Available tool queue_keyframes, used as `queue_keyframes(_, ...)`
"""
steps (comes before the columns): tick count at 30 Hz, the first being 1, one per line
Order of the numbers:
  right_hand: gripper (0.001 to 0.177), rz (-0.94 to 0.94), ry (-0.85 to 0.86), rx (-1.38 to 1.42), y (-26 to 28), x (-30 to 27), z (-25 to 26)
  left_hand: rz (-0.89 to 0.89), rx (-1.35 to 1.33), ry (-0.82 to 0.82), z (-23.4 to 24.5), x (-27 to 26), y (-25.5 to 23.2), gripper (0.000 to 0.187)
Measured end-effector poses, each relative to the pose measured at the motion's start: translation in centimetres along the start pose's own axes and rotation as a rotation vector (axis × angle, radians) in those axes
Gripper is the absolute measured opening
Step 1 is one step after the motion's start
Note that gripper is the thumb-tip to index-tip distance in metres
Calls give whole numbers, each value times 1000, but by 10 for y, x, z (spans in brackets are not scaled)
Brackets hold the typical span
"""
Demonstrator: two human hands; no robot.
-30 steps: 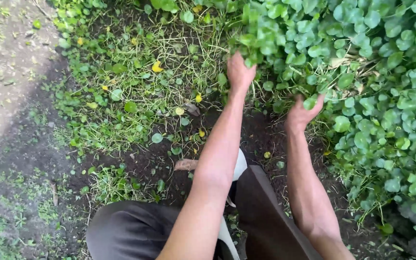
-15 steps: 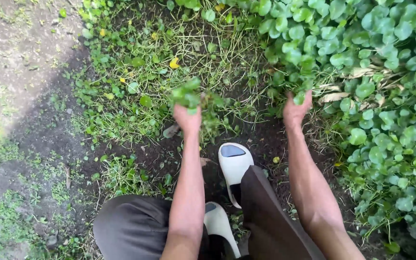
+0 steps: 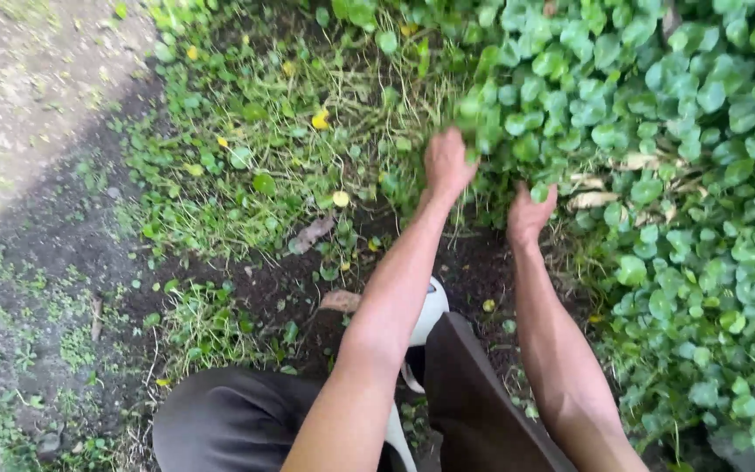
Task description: The person squats on the ground and pulls weeds by hand from a patch of soil next to a dense bed of green leafy plants. The removed weeds are gathered and discarded to the side as the person works along the edge of the plant bed.
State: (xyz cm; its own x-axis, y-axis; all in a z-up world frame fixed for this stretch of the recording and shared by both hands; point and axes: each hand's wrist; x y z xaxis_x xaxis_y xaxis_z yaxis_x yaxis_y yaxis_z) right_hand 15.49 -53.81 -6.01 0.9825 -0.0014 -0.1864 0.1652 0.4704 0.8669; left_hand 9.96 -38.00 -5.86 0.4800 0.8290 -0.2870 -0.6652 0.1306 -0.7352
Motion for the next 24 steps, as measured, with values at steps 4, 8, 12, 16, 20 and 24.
queue_keyframes(4,39,-103,-89,29,-5,14,-14,387,-179,-64,62,-102,45,23)
queue_keyframes(8,25,-386,-120,808,31,-19,-39,411,-339,-374,161,-59,75,20)
queue_keyframes(12,31,585,184,170,54,11,-124,176,53,-409,204,76,38,71)
queue_keyframes(16,91,411,598,-647,110,-23,-135,-26,153,-252,170,170,50,130)
queue_keyframes(20,101,527,558,-730,95,-21,-139,-39,382,96,119,169,2,39)
queue_keyframes(24,112,540,506,-801,83,-25,-138,102,215,-125,86,156,7,20)
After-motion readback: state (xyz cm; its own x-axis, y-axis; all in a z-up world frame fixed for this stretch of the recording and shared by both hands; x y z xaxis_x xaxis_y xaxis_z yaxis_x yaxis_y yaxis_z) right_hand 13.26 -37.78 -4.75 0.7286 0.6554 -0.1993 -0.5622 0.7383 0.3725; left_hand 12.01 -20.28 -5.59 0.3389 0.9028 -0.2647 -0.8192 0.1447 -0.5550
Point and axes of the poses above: each hand's wrist, its own x-axis towards the middle knuckle, its own z-axis out of the back of the hand, y = z × x, and after that the axes turned 10 degrees about -y, right-handed
